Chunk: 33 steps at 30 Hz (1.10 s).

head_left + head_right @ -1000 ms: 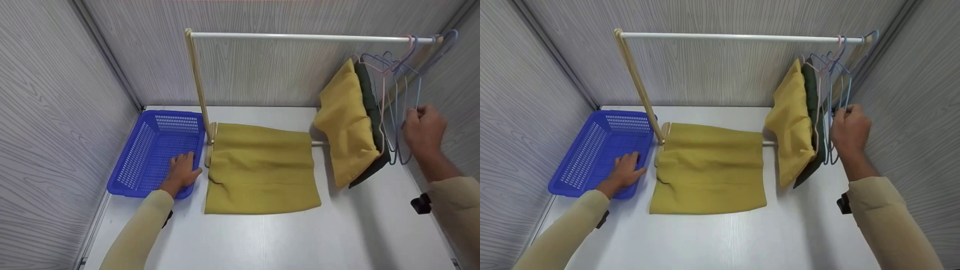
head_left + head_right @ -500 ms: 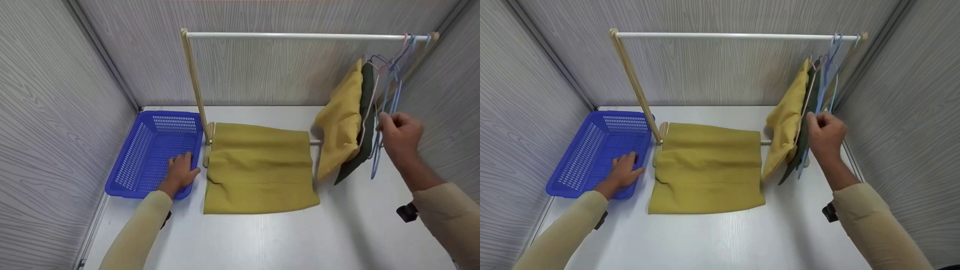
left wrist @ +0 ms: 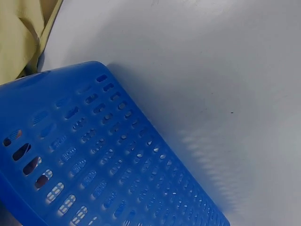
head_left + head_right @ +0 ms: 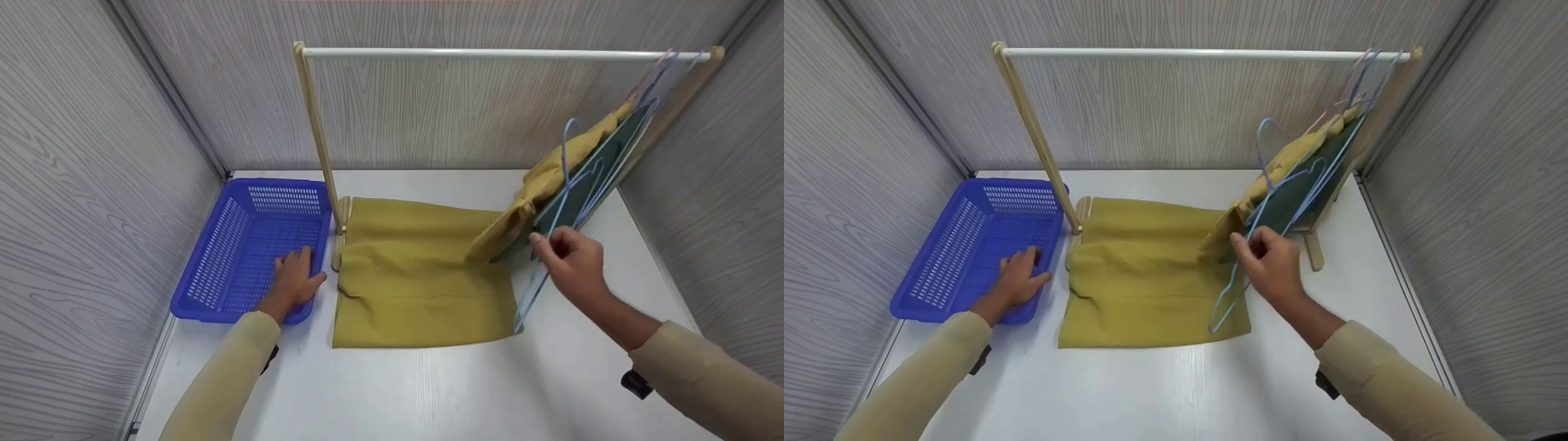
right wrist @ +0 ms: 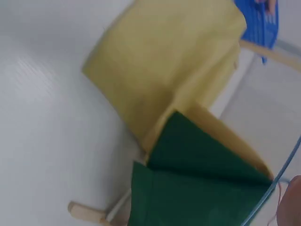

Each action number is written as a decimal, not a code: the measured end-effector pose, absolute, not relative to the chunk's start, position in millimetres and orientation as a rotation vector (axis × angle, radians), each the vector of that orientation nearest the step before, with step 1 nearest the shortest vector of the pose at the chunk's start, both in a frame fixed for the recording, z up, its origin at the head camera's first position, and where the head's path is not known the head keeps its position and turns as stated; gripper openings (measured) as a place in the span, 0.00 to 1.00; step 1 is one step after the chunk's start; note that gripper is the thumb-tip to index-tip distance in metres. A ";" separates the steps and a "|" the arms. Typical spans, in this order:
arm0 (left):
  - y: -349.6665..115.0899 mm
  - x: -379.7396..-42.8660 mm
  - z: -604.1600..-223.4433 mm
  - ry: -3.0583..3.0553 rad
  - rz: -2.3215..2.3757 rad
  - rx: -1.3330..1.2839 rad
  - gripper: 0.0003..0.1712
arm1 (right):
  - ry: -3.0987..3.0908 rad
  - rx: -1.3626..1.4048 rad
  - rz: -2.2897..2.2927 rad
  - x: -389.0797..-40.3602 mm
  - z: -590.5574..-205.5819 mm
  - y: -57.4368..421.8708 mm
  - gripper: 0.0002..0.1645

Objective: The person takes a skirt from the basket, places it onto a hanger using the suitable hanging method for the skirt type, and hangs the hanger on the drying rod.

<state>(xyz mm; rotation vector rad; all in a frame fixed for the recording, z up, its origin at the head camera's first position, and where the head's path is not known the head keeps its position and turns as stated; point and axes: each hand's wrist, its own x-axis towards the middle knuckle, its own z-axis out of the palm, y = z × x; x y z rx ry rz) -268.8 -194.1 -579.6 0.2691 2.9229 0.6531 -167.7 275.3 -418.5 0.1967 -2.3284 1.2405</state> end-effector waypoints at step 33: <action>-194.8 -263.6 -578.3 2.927 0.707 0.262 0.39 | -2.732 0.501 1.648 -106.2 -479.9 115.0 0.15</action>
